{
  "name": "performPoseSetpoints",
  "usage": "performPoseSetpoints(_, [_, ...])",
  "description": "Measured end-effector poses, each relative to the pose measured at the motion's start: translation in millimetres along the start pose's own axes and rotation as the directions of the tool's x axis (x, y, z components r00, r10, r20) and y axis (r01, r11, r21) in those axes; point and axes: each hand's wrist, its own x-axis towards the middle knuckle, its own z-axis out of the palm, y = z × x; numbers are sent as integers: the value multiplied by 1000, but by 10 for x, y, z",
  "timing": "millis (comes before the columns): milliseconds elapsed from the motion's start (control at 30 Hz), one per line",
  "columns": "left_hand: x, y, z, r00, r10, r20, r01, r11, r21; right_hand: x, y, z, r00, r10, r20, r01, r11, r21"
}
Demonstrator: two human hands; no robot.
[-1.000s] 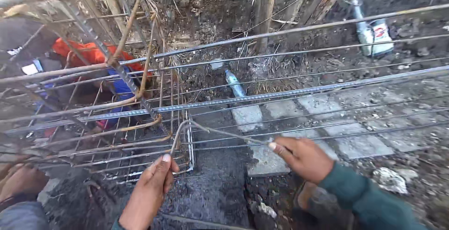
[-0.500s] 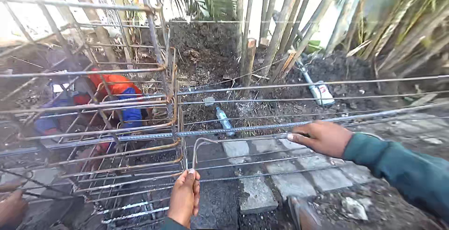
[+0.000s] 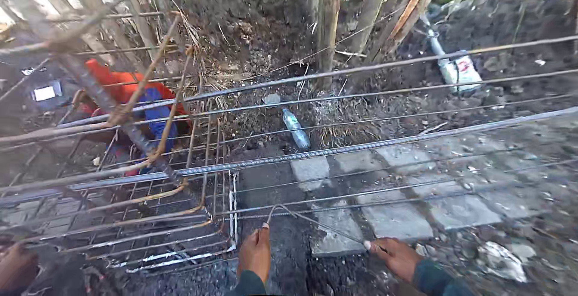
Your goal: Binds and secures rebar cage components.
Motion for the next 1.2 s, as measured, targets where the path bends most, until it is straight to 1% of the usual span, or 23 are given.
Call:
performPoseSetpoints(33, [30,-5,57,1000,-4,-19,4,1000,-7,90,61,22,1000,9,17,-9,1000,3])
performPoseSetpoints(133, [8,-10,166,998,0,-58,-7,995,-103,295,123,-26,993,34,113,-32,999,-23])
performPoseSetpoints(200, [-34,9,180,997,-22,-74,9,986,-169,425,148,-7,987,19,161,-17,1000,-12])
performPoseSetpoints(267, [-59,11,191,995,-27,-99,8,983,-183,536,214,112,983,-21,181,15,999,34])
performPoseSetpoints(333, [-86,6,197,993,-43,-106,27,989,-147,650,284,235,976,-32,217,17,997,70])
performPoseSetpoints(467, [-94,-81,317,982,-156,-107,156,988,-9,767,378,354,956,-10,295,-4,999,45])
performPoseSetpoints(567, [-98,-94,423,978,-170,-116,172,985,6,825,526,439,969,-47,241,35,998,54])
performPoseSetpoints(633, [-122,-71,475,981,-140,-134,141,990,0,862,552,415,976,-52,212,39,997,64])
performPoseSetpoints(667, [-185,5,492,982,-120,-145,122,992,5,875,557,382,976,-36,214,28,999,40])
performPoseSetpoints(700, [-328,196,465,982,-122,-147,129,991,41,876,542,354,971,-9,237,11,1000,-5])
performPoseSetpoints(733, [-521,559,364,973,-215,-88,223,972,81,868,514,342,963,18,269,-3,999,-53])
performPoseSetpoints(767, [-642,1002,248,916,-401,1,395,903,168,852,497,342,956,41,291,-13,995,-98])
performPoseSetpoints(800, [-627,1189,230,861,-506,50,481,843,240,840,503,346,952,63,301,-24,991,-130])
performPoseSetpoints(833, [-500,1046,319,861,-504,70,467,838,282,830,518,347,950,82,301,-39,989,-146])
performPoseSetpoints(900, [60,175,748,957,-289,-14,278,903,329,824,595,327,953,121,279,-79,985,-155])
performPoseSetpoints(933, [368,-112,920,967,-253,-9,241,908,344,819,645,311,952,141,272,-103,983,-149])
performPoseSetpoints(967, [597,-241,1033,966,-256,23,231,906,356,817,689,293,951,164,261,-130,981,-142])
performPoseSetpoints(1033, [826,-316,1199,960,-272,62,234,908,348,839,778,278,949,214,230,-184,972,-146])
performPoseSetpoints(1100, [914,-394,1302,958,-272,95,227,916,330,888,854,274,947,241,211,-211,965,-157])
performPoseSetpoints(1200, [1011,-426,1317,949,-256,184,191,931,311,1023,899,242,932,284,223,-247,952,-180])
